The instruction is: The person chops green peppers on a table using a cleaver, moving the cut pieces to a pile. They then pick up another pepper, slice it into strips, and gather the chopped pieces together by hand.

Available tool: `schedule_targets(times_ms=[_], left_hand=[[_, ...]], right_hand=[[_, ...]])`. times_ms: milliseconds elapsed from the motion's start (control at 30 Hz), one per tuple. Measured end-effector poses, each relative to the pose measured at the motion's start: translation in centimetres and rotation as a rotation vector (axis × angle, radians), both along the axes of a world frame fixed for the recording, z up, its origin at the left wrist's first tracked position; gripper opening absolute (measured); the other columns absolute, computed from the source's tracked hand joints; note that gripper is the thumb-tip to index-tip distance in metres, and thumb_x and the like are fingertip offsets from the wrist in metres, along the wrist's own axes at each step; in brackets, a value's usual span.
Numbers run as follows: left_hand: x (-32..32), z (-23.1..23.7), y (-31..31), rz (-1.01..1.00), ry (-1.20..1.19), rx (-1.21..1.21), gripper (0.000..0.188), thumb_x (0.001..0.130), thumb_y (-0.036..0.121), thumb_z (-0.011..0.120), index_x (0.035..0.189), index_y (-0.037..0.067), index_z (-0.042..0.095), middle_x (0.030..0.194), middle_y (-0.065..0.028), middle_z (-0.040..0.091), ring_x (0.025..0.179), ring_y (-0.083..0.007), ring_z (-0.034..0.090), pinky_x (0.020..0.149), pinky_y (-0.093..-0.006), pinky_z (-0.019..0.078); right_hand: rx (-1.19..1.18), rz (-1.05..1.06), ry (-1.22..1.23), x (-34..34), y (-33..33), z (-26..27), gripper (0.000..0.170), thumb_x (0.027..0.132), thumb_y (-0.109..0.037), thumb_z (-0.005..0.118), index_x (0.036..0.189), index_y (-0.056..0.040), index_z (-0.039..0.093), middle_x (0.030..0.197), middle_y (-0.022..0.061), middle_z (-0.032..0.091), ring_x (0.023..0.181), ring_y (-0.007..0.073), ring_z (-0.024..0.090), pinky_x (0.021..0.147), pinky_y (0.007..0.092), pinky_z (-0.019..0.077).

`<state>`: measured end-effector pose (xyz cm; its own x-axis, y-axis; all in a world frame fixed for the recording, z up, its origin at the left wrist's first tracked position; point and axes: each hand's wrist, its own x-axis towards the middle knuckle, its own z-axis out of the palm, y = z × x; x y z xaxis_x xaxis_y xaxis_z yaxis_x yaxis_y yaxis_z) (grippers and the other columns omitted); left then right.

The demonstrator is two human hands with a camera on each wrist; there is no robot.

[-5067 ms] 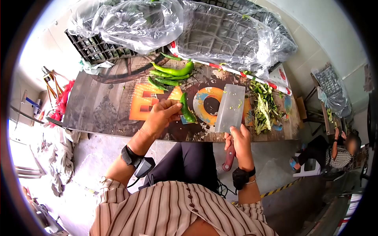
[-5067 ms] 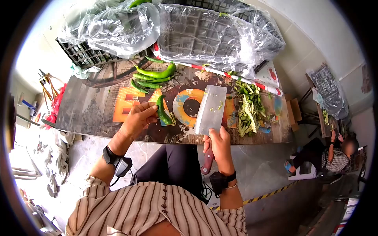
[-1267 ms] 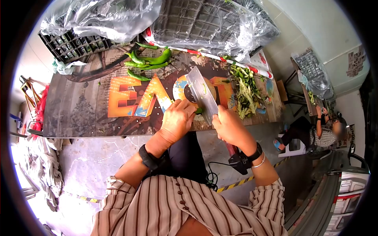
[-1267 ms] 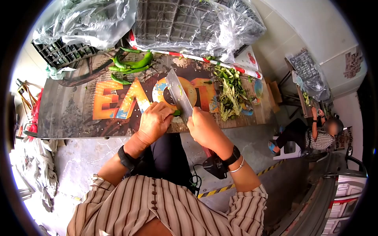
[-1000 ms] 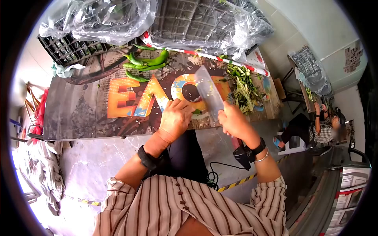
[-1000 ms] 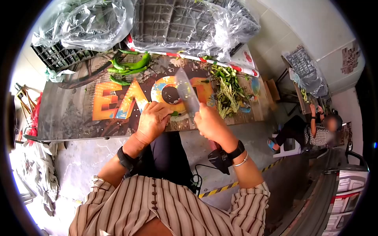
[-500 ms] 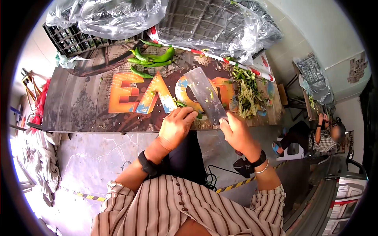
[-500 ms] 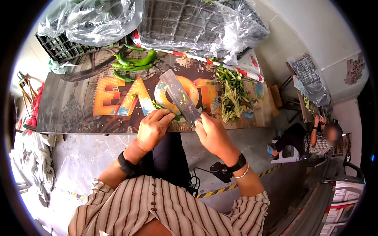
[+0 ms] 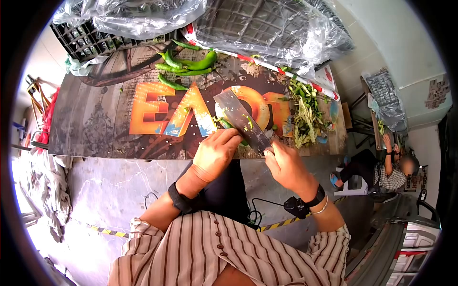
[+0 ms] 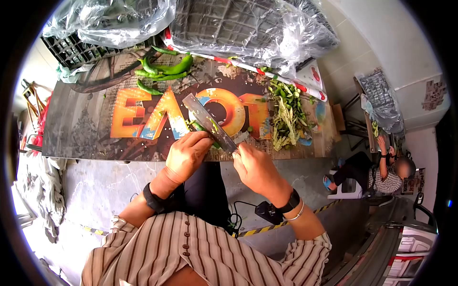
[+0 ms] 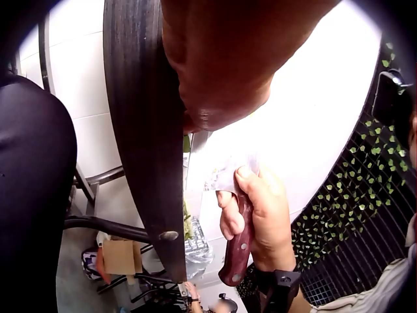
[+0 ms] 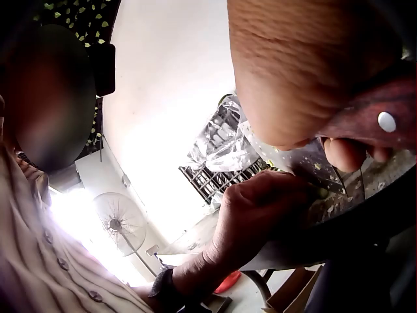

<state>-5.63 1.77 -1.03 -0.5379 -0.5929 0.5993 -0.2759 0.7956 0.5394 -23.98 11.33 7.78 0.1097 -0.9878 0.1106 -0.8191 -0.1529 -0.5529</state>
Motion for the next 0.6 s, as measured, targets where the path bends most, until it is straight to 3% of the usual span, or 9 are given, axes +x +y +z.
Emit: schedule_targets(times_ms=[600], left_hand=[[0.10,0.09,-0.04,-0.024,0.002,0.029,0.018,0.074,0.002,0.070,0.091,0.006,0.065,0.093,-0.0050,0.063,0.082,-0.0252,0.063,0.071,-0.0345,0.0526]], right_hand=[[0.002,0.024,0.103,0.99,-0.63,-0.25,0.013,0.091,-0.007,0.057,0.088,0.0008,0.046,0.077,0.0210,0.057,0.066,0.0412,0.060,0.058,0.0478,0.0480]])
